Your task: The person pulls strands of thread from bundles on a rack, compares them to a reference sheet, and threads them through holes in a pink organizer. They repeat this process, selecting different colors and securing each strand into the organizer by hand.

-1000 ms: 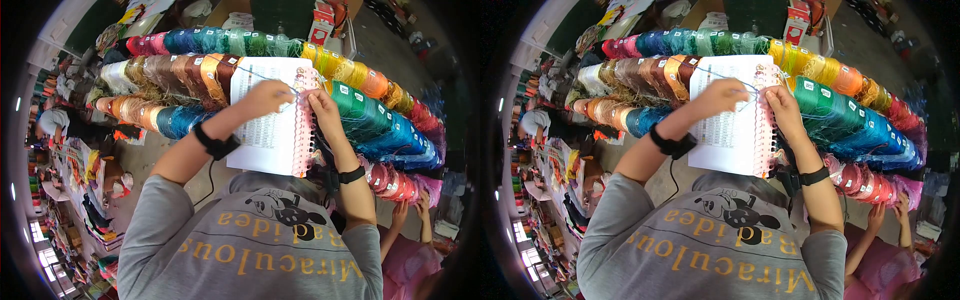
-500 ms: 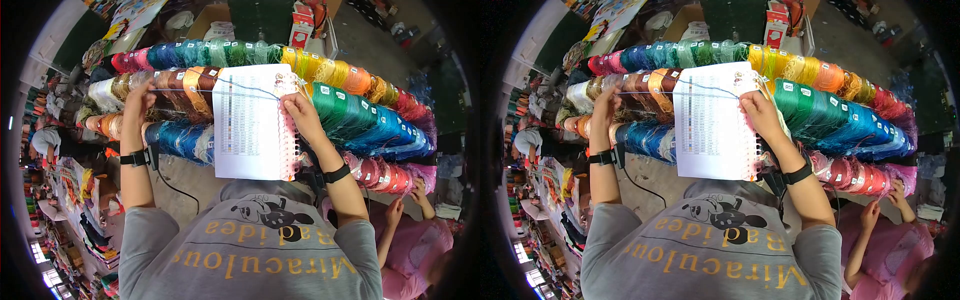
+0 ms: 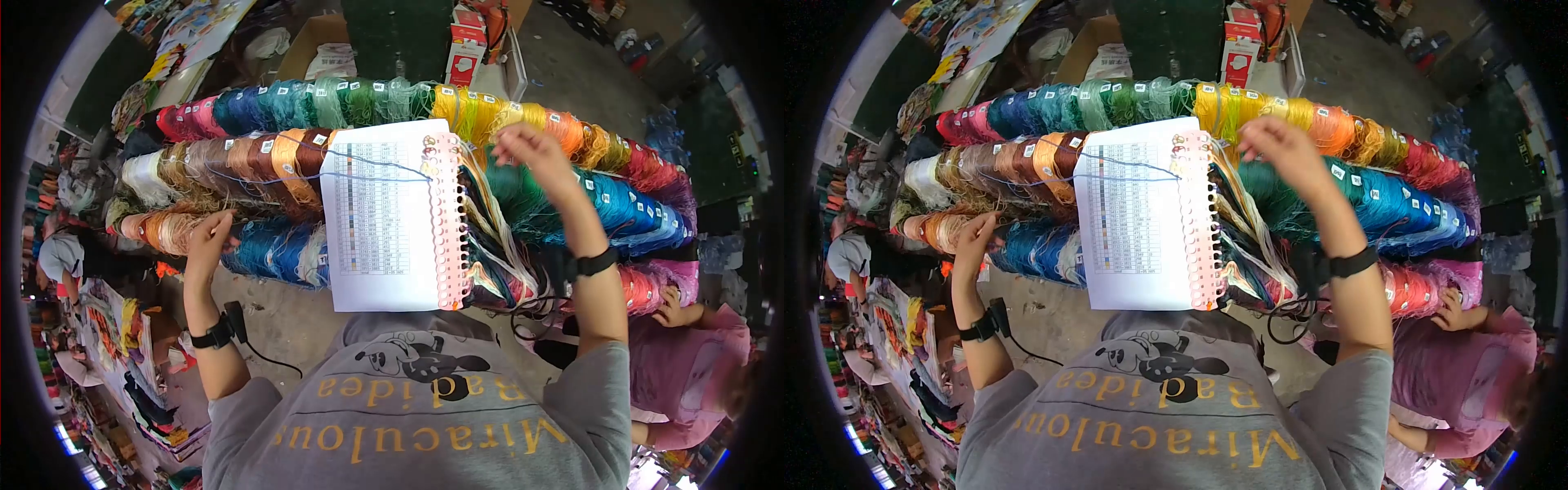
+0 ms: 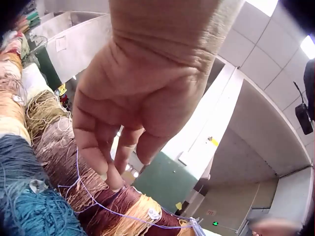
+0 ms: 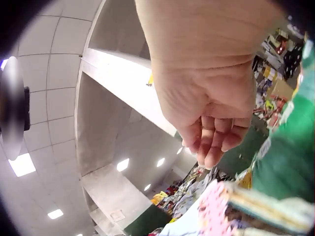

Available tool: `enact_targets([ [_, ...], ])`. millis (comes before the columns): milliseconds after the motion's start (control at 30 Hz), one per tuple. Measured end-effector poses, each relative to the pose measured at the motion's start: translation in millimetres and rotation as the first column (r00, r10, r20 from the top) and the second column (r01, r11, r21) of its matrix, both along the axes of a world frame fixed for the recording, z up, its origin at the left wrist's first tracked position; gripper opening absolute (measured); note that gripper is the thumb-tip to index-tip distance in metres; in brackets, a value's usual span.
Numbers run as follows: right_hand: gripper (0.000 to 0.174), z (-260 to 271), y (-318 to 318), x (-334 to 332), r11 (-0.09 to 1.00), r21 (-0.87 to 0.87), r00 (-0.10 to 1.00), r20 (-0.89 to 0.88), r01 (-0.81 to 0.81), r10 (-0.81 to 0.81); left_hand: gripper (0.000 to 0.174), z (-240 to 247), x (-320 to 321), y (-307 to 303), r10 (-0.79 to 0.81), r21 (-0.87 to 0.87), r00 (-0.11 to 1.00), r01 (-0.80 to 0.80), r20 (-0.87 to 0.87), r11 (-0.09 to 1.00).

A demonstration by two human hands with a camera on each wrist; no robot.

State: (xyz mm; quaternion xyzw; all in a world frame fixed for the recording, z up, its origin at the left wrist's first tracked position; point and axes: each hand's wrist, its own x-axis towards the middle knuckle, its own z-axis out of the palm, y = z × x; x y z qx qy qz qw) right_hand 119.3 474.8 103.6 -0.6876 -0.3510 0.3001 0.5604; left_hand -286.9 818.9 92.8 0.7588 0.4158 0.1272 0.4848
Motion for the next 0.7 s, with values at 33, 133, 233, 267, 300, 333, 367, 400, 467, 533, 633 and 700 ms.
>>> enact_targets([
  [33, 0.023, 8, -5, 23, 0.999, -0.025, 0.998, 0.056, 0.023, -0.021, 0.032, 4, -2, -4, -0.001, 0.000, 1.000, 0.001, -0.005, 1.000],
  [133, 0.021, 27, -18, 85, 0.963, -0.164, 0.976, 0.079, 0.213, -0.202, 0.031, 7, -17, -5, -0.024, 0.007, 0.998, 0.025, -0.064, 1.000],
  [233, 0.021, 16, -29, 152, 0.933, -0.238, 0.957, 0.178, 0.268, -0.230, 0.032, 9, -24, -15, 0.000, -0.005, 0.997, 0.000, -0.071, 1.000],
  [267, 0.021, 13, -31, 167, 0.906, -0.312, 0.951, 0.214, 0.284, -0.224, 0.032, 10, -25, -19, 0.017, -0.031, 0.996, -0.020, -0.084, 0.999],
  [300, 0.021, 6, -31, 180, 0.873, -0.384, 0.944, 0.249, 0.300, -0.215, 0.034, 8, -30, -19, 0.023, -0.042, 0.996, -0.027, -0.085, 0.999],
  [333, 0.021, 0, -29, 188, 0.871, -0.387, 0.943, 0.251, 0.303, -0.216, 0.034, 5, -33, -20, 0.021, -0.046, 0.996, -0.025, -0.083, 0.999],
  [367, 0.020, -7, -27, 196, 0.837, -0.454, 0.944, 0.260, 0.305, -0.203, 0.034, 3, -36, -20, 0.019, -0.060, 0.995, -0.025, -0.098, 0.998],
  [400, 0.020, -15, -24, 203, 0.798, -0.519, 0.945, 0.267, 0.305, -0.188, 0.035, 0, -40, -20, 0.017, -0.074, 0.993, -0.025, -0.114, 0.997],
  [467, 0.020, -37, -19, 224, 0.756, -0.603, 0.954, 0.286, 0.256, -0.095, 0.035, -4, -47, -20, 0.016, -0.091, 0.993, -0.027, -0.121, 0.995],
  [533, 0.018, -57, -13, 237, 0.705, -0.661, 0.945, 0.323, 0.258, -0.042, 0.035, -2, -50, -24, 0.013, -0.134, 0.993, -0.029, -0.114, 0.991],
  [633, 0.010, -78, -4, 250, 0.695, -0.652, 0.910, 0.415, 0.303, -0.007, 0.036, 0, -54, -30, 0.025, -0.152, 0.995, -0.039, -0.093, 0.988],
  [700, 0.011, -79, 0, 246, 0.669, -0.679, 0.906, 0.422, 0.302, 0.019, 0.036, 1, -56, -35, 0.026, -0.149, 0.995, -0.041, -0.098, 0.988],
])
